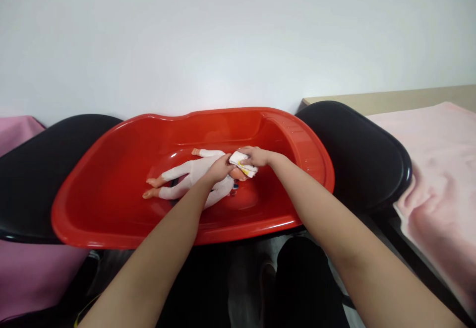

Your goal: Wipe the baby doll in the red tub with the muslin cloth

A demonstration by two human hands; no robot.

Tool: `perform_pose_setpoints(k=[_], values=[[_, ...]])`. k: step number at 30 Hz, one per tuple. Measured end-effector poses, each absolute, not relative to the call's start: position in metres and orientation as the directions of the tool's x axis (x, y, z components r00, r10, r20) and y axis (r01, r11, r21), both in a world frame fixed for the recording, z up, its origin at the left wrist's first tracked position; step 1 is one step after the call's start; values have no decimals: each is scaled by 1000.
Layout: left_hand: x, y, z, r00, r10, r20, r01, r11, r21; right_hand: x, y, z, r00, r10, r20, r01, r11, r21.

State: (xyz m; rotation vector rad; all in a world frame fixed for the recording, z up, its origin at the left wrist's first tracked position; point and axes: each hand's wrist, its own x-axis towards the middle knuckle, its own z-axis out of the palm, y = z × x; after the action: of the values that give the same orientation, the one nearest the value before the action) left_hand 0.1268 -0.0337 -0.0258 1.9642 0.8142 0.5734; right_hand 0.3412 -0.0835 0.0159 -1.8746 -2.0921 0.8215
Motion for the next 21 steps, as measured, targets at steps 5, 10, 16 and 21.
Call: perform_pose_setpoints(k=[5,10,16,21], values=[[125,-35,-26,694,718,61,337,-397,854,347,-86,12,99,862,-497,728,-403,-555],[125,-33,-28,679,733,41,353,-375,857,352,-90,11,78,774,-628,710,-486,-510],[126,-33,-26,697,716,41,302,-345,889,357,-87,13,-113,924,-366,693,-191,-695],[126,-35,-24,712,699,67,280,-371,885,346,-82,8,-108,948,-300,748,-121,-652]])
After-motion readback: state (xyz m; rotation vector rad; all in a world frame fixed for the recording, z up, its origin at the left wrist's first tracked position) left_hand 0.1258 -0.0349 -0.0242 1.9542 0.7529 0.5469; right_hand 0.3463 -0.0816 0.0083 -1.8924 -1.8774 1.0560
